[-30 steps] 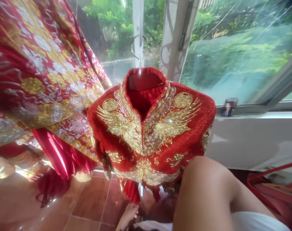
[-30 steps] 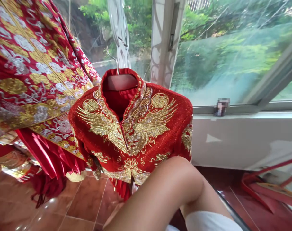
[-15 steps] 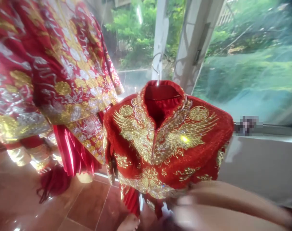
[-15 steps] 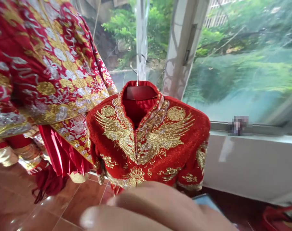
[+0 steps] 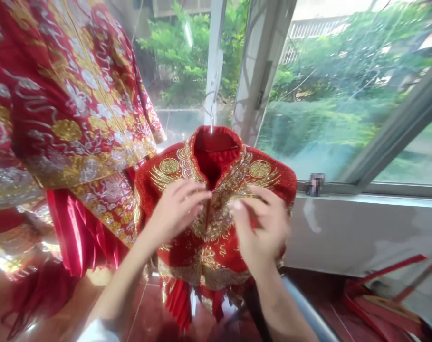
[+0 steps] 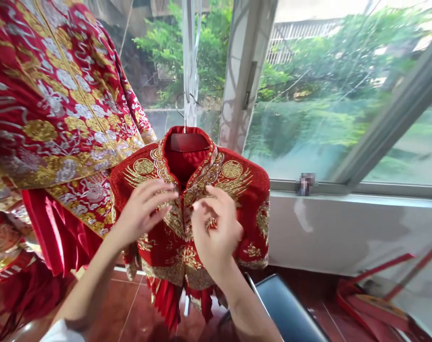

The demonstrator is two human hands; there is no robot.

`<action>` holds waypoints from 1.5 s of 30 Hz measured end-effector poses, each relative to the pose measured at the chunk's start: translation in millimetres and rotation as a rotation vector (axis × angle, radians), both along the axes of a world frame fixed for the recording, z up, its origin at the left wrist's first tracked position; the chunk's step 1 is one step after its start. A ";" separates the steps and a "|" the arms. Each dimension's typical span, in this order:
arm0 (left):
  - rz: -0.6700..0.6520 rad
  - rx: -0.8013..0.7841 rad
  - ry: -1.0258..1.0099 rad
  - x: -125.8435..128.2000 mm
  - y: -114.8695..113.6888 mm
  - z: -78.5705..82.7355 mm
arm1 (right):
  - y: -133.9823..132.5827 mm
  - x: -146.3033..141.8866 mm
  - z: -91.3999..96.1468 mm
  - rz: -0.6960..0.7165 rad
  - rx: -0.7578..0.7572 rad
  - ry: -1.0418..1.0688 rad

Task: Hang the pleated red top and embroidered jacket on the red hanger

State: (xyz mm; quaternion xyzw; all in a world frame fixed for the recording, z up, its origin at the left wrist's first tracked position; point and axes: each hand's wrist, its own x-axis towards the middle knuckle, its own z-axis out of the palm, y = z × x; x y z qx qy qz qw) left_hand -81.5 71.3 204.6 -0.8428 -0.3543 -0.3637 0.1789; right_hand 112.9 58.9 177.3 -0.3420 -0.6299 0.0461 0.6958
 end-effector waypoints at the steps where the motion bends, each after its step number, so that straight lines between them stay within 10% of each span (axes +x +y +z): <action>1: 0.092 0.109 0.083 0.1 7.5 15.4 | 18.0 -13.4 -0.9 0.086 -0.116 0.052; 6: 0.246 0.252 0.375 4.2 42.1 35.8 | 57.7 -57.8 -10.5 0.200 -0.326 0.260; 17: 0.149 0.372 0.160 -4.5 37.3 40.5 | 33.2 -64.4 -45.6 0.360 -0.393 0.513; 23: 0.129 0.404 0.192 4.6 35.0 36.7 | 28.5 -64.1 -19.5 0.355 -0.363 0.534; 32: 0.101 0.267 0.174 0.6 27.2 40.0 | 37.3 -56.8 -8.2 -0.063 -0.015 0.021; 37: 0.102 0.267 0.176 0.0 26.2 40.4 | 37.7 -61.1 -13.3 0.169 -0.165 0.255; 41: 0.085 0.326 0.139 -6.0 29.3 42.4 | 21.3 -55.7 -50.3 0.242 -0.233 0.320; 45: 0.034 0.399 0.038 -24.3 32.3 47.5 | -11.4 -42.9 -133.2 0.091 -0.231 0.116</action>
